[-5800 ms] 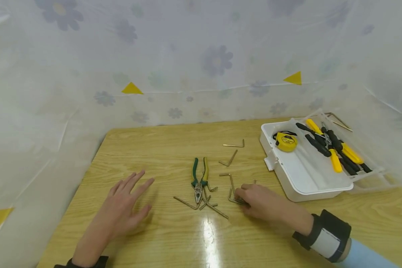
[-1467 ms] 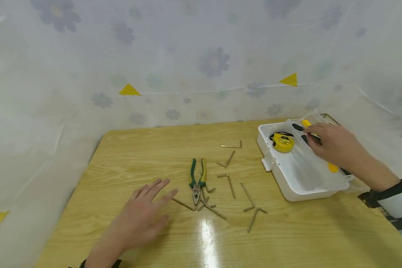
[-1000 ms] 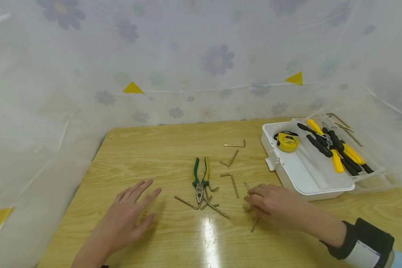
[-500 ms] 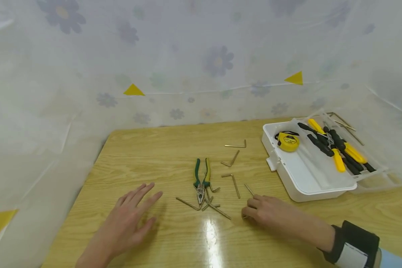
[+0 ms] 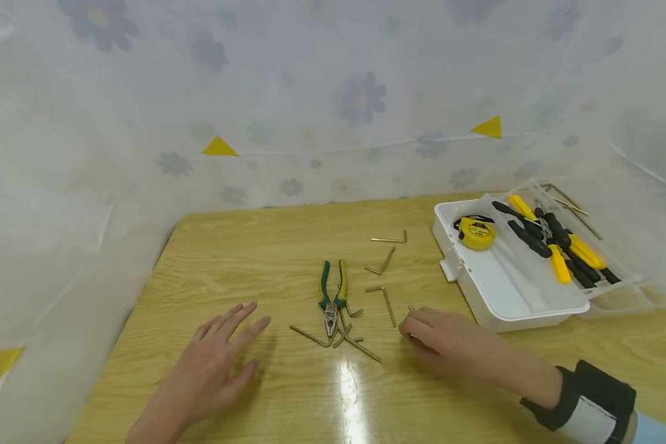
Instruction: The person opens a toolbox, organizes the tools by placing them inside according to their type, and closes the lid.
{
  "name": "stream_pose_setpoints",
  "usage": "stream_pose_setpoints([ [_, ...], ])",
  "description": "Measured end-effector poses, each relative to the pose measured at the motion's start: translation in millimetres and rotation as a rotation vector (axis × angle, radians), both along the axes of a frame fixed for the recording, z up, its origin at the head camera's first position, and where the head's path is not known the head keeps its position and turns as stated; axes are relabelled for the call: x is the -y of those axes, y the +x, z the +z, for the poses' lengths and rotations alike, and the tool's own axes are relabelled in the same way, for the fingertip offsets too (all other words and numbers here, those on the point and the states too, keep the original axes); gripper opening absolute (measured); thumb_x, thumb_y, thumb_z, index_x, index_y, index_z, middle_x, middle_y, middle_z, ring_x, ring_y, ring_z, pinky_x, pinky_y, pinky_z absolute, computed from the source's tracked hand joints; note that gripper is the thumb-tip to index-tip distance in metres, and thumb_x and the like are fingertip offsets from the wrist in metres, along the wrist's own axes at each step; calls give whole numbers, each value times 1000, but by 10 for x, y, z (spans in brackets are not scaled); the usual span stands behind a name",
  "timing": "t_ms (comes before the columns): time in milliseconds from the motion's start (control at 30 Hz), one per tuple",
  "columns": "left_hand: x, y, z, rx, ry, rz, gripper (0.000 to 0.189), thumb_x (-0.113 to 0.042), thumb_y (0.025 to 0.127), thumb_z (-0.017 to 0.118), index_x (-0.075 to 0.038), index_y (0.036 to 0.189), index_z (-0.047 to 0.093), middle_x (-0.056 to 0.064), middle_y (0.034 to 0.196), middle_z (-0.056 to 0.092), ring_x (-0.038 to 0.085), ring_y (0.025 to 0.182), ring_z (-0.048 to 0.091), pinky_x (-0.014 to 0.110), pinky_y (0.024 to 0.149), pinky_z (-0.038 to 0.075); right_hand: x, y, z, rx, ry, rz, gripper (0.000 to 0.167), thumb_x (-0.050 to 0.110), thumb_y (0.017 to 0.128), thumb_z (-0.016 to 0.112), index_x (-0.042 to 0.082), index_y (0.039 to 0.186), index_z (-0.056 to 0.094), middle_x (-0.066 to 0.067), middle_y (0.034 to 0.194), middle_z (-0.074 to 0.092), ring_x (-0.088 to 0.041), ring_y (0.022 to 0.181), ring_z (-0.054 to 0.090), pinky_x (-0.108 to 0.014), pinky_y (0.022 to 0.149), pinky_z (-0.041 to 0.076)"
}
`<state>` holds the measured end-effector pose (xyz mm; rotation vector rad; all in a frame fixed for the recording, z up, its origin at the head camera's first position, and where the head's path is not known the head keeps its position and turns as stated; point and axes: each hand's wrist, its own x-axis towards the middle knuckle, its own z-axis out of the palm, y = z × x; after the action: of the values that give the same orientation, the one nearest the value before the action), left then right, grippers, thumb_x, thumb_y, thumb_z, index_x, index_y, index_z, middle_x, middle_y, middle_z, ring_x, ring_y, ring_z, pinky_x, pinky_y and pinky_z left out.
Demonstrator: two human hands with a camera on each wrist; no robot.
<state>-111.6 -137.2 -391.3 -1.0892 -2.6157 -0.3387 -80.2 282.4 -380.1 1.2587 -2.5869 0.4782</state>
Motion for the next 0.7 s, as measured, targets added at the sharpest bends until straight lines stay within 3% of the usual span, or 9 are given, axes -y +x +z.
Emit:
stream_pose_setpoints([
  [100,-10,-5,-3,6,0,0,71,-24,81,81,-22,148,55,13,152,54,38,134,56,59,97,52,-53,-13,25,24,-69,-15,41,-8,74,82,16,100,60,11,89,61,4,75,53,-9,65,47],
  [233,-13,-8,-7,4,-1,-4,71,-24,81,81,-21,147,55,13,151,54,37,133,57,58,97,52,-132,-2,2,40,-44,-45,38,-7,74,82,16,97,61,11,84,62,5,72,50,-10,61,46],
  [467,-9,-14,-1,-4,-2,-7,73,-25,80,82,-21,147,55,13,151,55,37,132,57,58,97,52,-227,11,-26,-93,148,-94,29,-3,72,84,13,91,69,5,83,66,-9,73,60,-20,61,52],
  [700,-5,2,-10,10,-5,-9,71,-24,81,82,-21,147,56,13,150,55,37,132,57,58,96,52,-261,37,-22,-238,360,-86,25,0,70,86,10,85,68,2,76,64,-13,70,56,-22,57,49],
])
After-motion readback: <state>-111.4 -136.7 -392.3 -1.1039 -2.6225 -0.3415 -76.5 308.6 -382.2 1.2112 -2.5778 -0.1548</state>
